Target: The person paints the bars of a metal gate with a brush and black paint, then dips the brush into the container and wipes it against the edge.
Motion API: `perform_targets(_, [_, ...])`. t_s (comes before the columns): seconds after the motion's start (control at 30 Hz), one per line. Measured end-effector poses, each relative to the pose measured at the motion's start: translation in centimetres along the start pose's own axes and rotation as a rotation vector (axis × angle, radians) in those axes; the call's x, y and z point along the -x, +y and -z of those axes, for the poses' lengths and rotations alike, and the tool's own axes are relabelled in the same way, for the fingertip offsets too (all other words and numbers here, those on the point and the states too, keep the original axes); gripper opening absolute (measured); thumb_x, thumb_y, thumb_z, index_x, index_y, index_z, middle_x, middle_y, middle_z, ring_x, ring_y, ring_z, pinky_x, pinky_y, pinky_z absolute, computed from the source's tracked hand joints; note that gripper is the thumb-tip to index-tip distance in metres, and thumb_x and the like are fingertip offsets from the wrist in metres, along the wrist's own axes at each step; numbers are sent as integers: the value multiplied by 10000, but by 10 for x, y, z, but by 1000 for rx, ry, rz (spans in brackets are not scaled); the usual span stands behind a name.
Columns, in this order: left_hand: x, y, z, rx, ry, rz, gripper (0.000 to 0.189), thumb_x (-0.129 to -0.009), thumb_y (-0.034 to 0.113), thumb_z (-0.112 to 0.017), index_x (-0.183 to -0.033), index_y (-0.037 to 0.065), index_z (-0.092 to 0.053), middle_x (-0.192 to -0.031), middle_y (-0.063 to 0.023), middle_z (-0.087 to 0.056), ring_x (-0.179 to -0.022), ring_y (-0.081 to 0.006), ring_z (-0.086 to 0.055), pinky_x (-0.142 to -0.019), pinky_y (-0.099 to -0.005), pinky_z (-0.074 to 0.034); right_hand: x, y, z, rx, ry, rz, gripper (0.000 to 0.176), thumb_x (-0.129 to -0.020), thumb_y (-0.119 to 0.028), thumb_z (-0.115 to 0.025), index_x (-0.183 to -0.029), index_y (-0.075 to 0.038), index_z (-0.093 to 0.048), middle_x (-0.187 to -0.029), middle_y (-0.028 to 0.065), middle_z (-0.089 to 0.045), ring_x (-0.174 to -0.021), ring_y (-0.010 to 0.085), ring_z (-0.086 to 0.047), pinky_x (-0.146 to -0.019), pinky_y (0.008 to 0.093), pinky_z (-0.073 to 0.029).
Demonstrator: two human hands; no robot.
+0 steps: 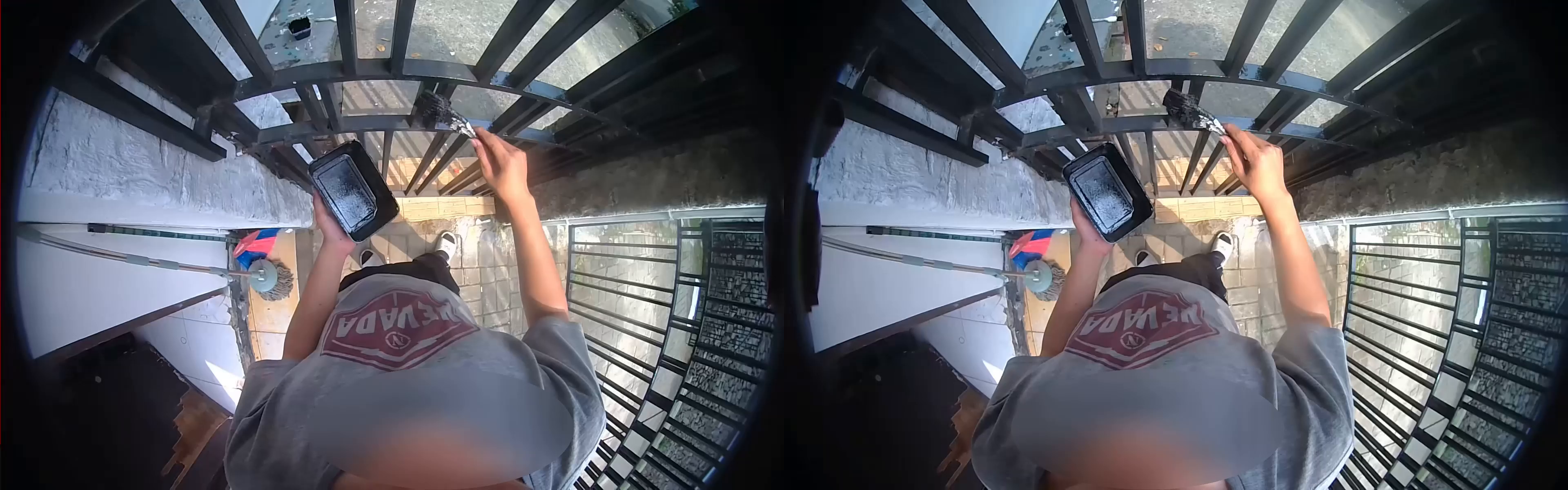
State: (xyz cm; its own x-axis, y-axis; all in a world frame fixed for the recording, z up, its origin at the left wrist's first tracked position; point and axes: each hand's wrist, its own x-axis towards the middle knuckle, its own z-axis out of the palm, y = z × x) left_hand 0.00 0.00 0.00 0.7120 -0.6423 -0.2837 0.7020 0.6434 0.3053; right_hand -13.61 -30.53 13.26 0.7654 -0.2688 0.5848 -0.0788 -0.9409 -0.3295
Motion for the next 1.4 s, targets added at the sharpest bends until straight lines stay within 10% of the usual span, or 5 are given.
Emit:
perform_targets(0.2, [4,-2,-4,-22,23,-19,645,-1025,615,-390,-1413,120,-533,-1330,-102,-628,-1170,-285,-634,-1015,-447,-513,0,10,-30,360,-303,-112,247,-983,-347,-616,-884,-127,-667,-655,119,-673,-596,359,-677,-526,442,-534])
perform_targets(0.5, [8,3,9,18,46,-44,675,-1009,613,-399,-1456,119,-506,-1363,-123,-619,-1202,-318,-625,-1047,-477,-500,6,-3,-37,172,116,-78,203,-995,-301,-605,-945,-115,-668,-740,149,-700,-615,368,-681,-541,460,-539])
perform_targets(1.07, [5,-2,14,-15,56,-42,632,-1020,609,-422,-1399,118,-543,-1320,-101,-635,-1163,-286,-634,-1021,-443,-506,-1,-10,-22,358,-309,-172,232,-1008,-329,-587,-1006,-119,-685,-700,150,-698,-606,368,-685,-538,476,-536])
perform_targets(1.17, [7,-1,1,-7,51,-55,632,-1016,613,-429,-1394,119,-546,-1316,-99,-636,-1166,-289,-632,-1019,-444,-505,4,-12,-26,185,31,-130,260,-1017,-351,-564,-972,-121,-678,-667,171,-679,-615,393,-681,-560,498,-540])
perform_targets(1.4, [-2,0,4,-25,56,-50,644,-1010,610,-412,-1420,129,-536,-1339,-107,-631,-1176,-303,-633,-1027,-467,-509,0,-21,-22,273,-153,-209,282,-1016,-362,-554,-951,-117,-676,-636,191,-657,-612,407,-676,-566,505,-544])
